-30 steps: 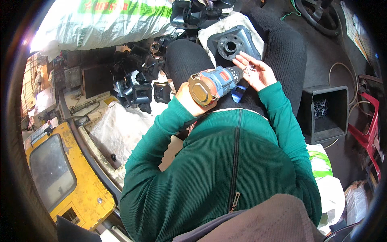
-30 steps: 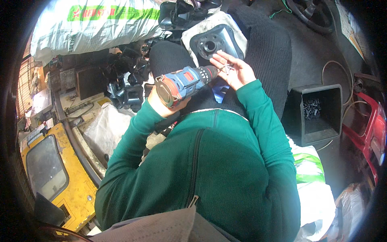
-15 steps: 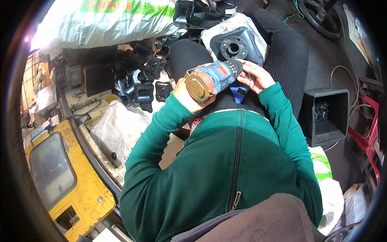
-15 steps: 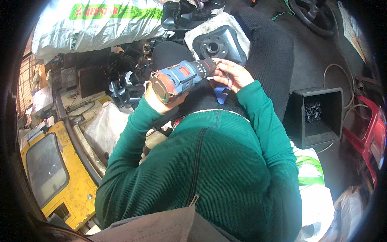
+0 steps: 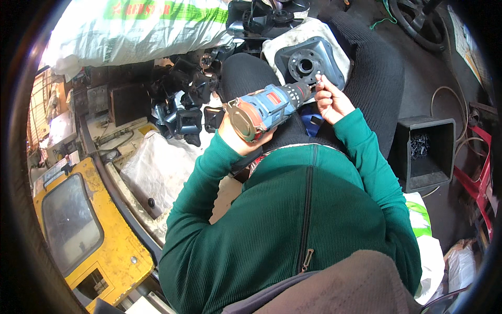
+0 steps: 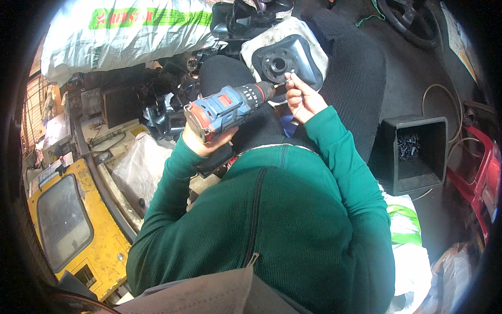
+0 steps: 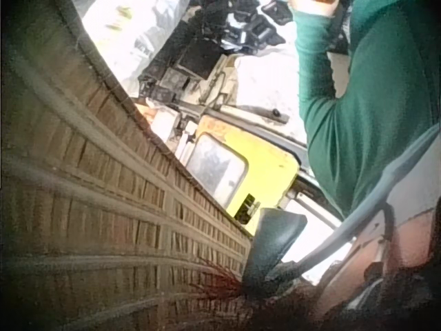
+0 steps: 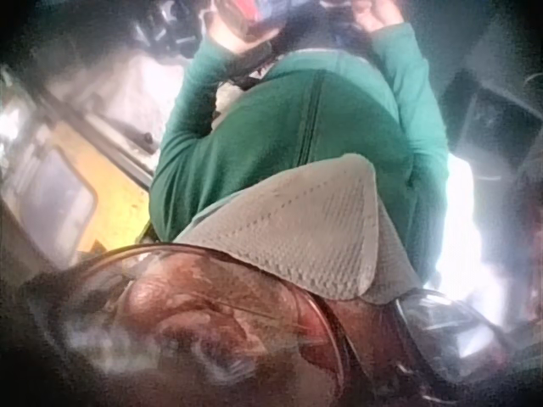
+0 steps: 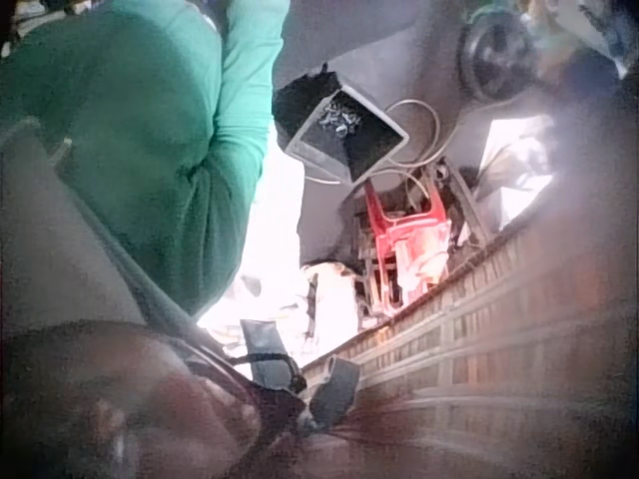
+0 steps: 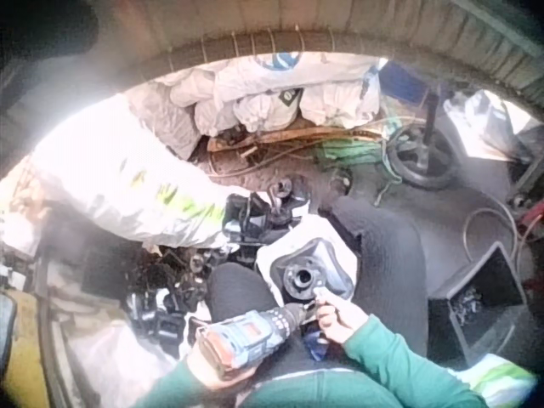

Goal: The person sits on the floor and uses a cordless drill to fasten screws into black plastic parts. They repeatedly pick up parts, align them, and drive screws with the drill, then set the parts aside.

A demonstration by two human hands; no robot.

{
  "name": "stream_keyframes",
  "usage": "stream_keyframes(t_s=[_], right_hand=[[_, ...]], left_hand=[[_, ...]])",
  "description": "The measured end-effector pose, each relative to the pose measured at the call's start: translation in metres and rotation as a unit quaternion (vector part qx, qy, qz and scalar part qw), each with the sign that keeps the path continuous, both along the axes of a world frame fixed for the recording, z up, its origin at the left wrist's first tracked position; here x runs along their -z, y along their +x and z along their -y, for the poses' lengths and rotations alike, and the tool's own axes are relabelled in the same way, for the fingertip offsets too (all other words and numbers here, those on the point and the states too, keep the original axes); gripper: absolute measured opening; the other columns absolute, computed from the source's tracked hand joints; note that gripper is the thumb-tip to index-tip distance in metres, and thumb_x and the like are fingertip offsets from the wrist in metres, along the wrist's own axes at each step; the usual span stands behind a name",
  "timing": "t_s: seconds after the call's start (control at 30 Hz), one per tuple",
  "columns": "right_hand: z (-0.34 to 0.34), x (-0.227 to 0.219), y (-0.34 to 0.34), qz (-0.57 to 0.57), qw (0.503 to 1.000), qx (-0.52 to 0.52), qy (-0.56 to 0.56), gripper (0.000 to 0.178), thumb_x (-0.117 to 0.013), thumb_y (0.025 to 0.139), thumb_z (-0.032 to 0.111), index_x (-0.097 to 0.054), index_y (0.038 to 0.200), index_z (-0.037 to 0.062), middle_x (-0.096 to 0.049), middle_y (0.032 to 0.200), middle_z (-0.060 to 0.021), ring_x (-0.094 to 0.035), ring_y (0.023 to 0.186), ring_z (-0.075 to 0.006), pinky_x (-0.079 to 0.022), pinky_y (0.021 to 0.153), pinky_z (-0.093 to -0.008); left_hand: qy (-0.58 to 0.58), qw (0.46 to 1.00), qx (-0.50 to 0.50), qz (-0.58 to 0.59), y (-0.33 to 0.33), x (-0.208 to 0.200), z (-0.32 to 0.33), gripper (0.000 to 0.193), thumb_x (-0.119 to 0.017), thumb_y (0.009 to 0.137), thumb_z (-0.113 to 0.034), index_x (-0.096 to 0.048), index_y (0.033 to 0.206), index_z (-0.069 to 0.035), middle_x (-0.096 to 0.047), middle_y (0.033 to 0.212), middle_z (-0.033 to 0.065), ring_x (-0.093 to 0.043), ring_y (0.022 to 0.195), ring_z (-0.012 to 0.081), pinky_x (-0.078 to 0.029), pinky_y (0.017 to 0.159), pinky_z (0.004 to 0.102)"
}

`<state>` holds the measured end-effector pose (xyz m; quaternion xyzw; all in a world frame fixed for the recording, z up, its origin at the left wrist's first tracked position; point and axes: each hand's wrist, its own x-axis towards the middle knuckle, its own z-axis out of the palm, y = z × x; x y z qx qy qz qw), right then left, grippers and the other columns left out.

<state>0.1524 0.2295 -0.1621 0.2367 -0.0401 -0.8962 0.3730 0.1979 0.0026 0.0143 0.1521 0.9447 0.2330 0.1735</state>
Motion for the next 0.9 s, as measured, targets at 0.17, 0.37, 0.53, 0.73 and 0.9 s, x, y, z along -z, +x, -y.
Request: stream_keyframes(t_s=[0.17,0.37,0.53,0.73,0.9], right_hand=[[0.002,-0.003,0.004,0.023,0.999,-0.014,-0.018,0.019,-0.056,0.090,0.020,-0.055,0.102,0.0054,-0.052,0.078,0.0027,-0.043,0.056,-0.0008,-0.034,0.042,-0.0127],[0.006,-0.002,0.004,0.045,0.999,-0.021,0.004,0.020,-0.057,0.090,0.019,-0.054,0.102,0.0038,-0.054,0.079,0.0014,-0.045,0.057,-0.0012,-0.035,0.042,-0.0133],[0.012,0.003,0.007,0.037,0.999,-0.028,0.010,0.020,-0.058,0.089,0.018,-0.054,0.101,0.0034,-0.055,0.079,0.0007,-0.047,0.057,-0.0014,-0.037,0.044,-0.0127],[0.018,0.004,0.003,0.072,0.992,-0.076,0.067,0.022,-0.060,0.088,0.020,-0.055,0.101,0.0029,-0.054,0.073,0.0015,-0.045,0.053,-0.0016,-0.036,0.041,-0.0128],[0.017,0.016,0.015,0.046,0.971,-0.100,0.215,0.033,-0.056,0.090,0.033,-0.058,0.107,0.0056,-0.048,0.068,0.0067,-0.036,0.047,-0.0001,-0.030,0.039,-0.0131]], left_hand=[[-0.019,0.996,0.025,-0.079,0.002,0.004,-0.003,0.040,-0.075,0.068,-0.020,-0.060,0.103,-0.009,-0.061,0.099,0.0083,-0.059,0.091,0.0286,-0.046,0.080,0.0406],[-0.025,0.997,0.044,-0.066,-0.005,0.005,-0.005,0.041,-0.072,0.069,-0.018,-0.058,0.106,-0.007,-0.062,0.099,0.0087,-0.059,0.092,0.0285,-0.047,0.082,0.0388],[-0.080,0.995,0.054,-0.014,-0.007,-0.003,-0.008,0.058,-0.069,0.066,-0.014,-0.048,0.118,-0.004,-0.060,0.104,0.0109,-0.059,0.098,0.0261,-0.047,0.086,0.0344],[-0.130,0.984,0.036,0.118,-0.004,0.006,0.007,0.053,-0.070,0.065,-0.013,-0.052,0.114,-0.003,-0.059,0.106,0.0121,-0.059,0.097,0.0267,-0.047,0.086,0.0345],[-0.056,0.998,-0.013,0.011,-0.017,0.004,-0.001,0.053,-0.072,0.067,-0.017,-0.052,0.113,-0.001,-0.059,0.104,0.0134,-0.059,0.095,0.0291,-0.047,0.083,0.0377]])
